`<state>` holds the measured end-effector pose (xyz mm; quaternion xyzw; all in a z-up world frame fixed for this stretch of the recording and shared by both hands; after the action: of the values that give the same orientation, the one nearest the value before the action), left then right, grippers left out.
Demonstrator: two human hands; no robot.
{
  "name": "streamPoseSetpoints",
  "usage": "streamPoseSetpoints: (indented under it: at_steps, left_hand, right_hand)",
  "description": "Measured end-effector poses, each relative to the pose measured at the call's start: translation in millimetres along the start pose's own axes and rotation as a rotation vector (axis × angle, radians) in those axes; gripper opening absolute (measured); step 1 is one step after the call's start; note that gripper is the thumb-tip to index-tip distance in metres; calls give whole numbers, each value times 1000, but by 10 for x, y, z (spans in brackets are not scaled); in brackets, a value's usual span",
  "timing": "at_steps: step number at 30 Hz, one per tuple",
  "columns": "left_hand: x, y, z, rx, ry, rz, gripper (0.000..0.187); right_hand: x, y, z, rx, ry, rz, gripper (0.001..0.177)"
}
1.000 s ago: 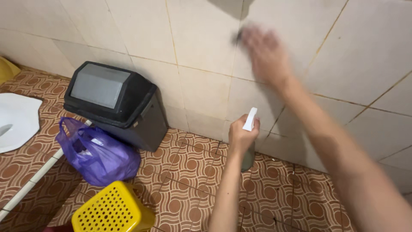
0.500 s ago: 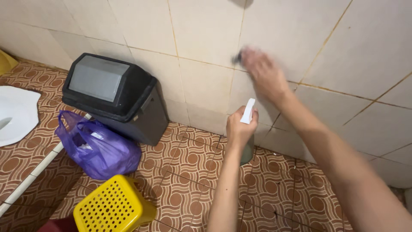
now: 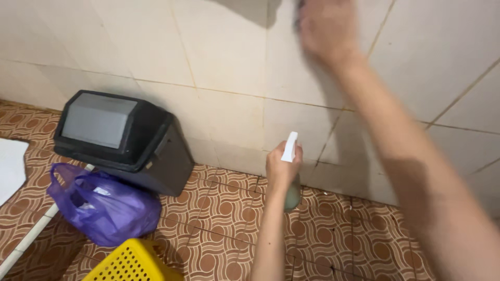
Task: The person sprays a cleaning solution onto tiled walls and scrubs the grout lines with a steel wool pad. The person moves along the wall, repeatedly spraying and scrubbing different sections.
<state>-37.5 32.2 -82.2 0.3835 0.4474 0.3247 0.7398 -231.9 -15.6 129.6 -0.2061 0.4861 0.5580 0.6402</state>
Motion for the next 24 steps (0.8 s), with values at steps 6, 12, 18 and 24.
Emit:
streamPoseSetpoints:
  at_steps: [6, 12, 18, 24]
  left_hand:
    - [-3, 128, 79, 30, -21, 37, 26]
    - [2, 121, 54, 44, -3, -40, 27]
    - [32, 60, 15, 2, -71, 27, 27]
    - [69, 181, -33, 41, -79, -26, 24]
  right_hand:
    - [1217, -754, -236, 354, -343, 441, 67]
    - [724, 453, 445, 246, -247, 258, 69]
    - [435, 411, 392, -56, 118, -100, 52]
    - [1987, 60, 301, -96, -426, 298, 60]
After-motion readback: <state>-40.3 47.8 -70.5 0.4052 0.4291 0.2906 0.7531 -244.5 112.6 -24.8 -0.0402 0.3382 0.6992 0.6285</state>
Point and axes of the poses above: each hand's wrist, its own x-axis away from the middle knuckle, its own z-axis out of the back of the hand, y = z × x, the point moved 1 cm from there along -x, towards the middle knuckle, and after that the axes turned 6 degrees about -z, right-handed, at the moved point
